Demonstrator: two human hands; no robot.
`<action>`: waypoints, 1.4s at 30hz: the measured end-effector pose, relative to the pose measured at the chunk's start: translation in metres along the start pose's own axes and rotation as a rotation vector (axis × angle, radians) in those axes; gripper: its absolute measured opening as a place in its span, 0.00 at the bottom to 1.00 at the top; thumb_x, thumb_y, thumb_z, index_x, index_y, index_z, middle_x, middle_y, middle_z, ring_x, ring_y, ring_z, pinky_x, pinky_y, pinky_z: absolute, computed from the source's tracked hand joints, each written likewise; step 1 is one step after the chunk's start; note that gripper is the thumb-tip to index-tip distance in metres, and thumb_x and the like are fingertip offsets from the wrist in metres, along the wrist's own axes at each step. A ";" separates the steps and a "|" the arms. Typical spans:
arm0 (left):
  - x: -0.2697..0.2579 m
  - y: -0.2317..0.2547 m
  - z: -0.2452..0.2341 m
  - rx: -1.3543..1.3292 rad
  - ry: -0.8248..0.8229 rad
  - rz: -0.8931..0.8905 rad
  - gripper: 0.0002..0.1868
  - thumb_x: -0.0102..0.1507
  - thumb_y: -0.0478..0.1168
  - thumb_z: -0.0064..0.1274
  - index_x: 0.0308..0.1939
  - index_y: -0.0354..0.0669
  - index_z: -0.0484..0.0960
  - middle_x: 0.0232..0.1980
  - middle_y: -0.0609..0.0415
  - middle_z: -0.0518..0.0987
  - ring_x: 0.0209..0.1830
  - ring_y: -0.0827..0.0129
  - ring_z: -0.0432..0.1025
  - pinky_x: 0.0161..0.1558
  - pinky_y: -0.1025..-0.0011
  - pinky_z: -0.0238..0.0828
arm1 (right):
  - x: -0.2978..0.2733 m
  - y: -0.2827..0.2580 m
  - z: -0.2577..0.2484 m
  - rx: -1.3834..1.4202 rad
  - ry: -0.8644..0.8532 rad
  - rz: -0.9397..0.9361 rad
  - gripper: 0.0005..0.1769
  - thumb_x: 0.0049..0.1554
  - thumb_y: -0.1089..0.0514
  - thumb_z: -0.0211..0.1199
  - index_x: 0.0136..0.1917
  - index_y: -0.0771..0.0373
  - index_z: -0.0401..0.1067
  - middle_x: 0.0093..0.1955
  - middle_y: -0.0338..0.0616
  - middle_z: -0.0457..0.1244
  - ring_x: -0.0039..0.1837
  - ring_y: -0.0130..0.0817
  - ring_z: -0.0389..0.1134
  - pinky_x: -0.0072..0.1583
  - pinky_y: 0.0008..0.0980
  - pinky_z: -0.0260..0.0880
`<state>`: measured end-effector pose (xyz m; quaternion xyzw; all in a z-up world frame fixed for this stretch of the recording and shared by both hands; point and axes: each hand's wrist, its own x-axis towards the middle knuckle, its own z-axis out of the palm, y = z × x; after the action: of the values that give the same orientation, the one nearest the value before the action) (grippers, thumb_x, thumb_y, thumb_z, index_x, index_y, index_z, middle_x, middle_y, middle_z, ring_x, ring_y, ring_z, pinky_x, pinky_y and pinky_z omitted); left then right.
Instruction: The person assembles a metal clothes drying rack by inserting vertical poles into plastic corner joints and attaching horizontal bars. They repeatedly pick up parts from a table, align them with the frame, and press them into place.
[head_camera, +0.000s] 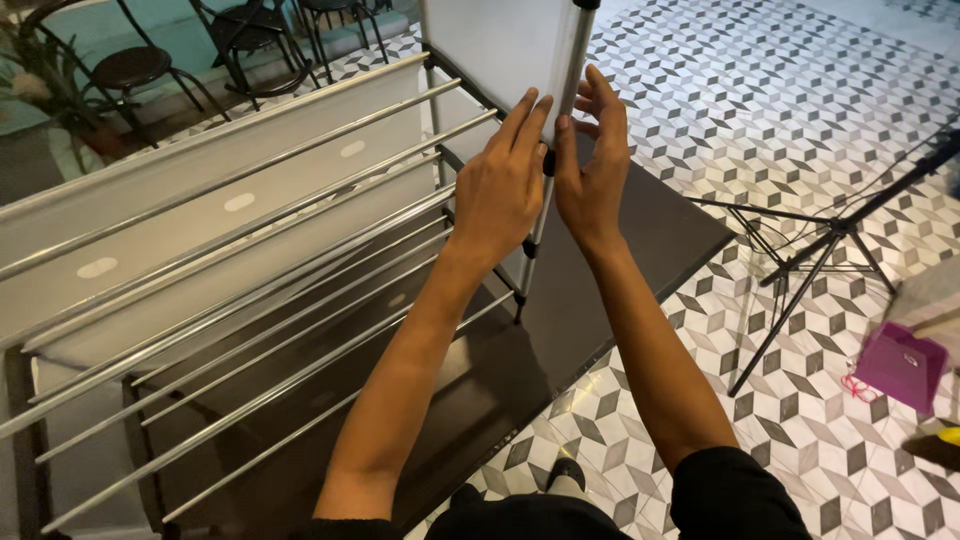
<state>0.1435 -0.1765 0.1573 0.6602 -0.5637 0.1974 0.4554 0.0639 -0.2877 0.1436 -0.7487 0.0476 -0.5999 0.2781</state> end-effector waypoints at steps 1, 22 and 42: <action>-0.001 0.001 0.000 0.002 0.003 -0.005 0.24 0.71 0.36 0.46 0.72 0.42 0.69 0.76 0.48 0.69 0.57 0.52 0.79 0.52 0.60 0.78 | 0.000 0.002 0.000 -0.012 -0.006 -0.013 0.24 0.72 0.63 0.58 0.79 0.65 0.58 0.67 0.49 0.62 0.70 0.39 0.68 0.66 0.36 0.76; 0.058 -0.020 -0.001 -0.069 0.319 0.169 0.22 0.76 0.39 0.47 0.75 0.48 0.67 0.75 0.46 0.68 0.76 0.52 0.65 0.73 0.61 0.68 | 0.066 0.005 0.019 0.289 0.122 0.011 0.11 0.75 0.56 0.54 0.60 0.67 0.67 0.50 0.39 0.65 0.50 0.23 0.65 0.54 0.25 0.69; 0.115 -0.050 0.002 0.007 0.224 0.358 0.24 0.77 0.41 0.52 0.76 0.56 0.67 0.75 0.54 0.69 0.74 0.55 0.64 0.73 0.59 0.62 | 0.066 0.001 0.046 0.226 0.254 0.041 0.14 0.75 0.54 0.45 0.59 0.65 0.66 0.44 0.35 0.64 0.44 0.20 0.59 0.47 0.25 0.59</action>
<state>0.2224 -0.2460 0.2260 0.5250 -0.6173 0.3491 0.4707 0.1252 -0.2984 0.1945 -0.6297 0.0298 -0.6853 0.3646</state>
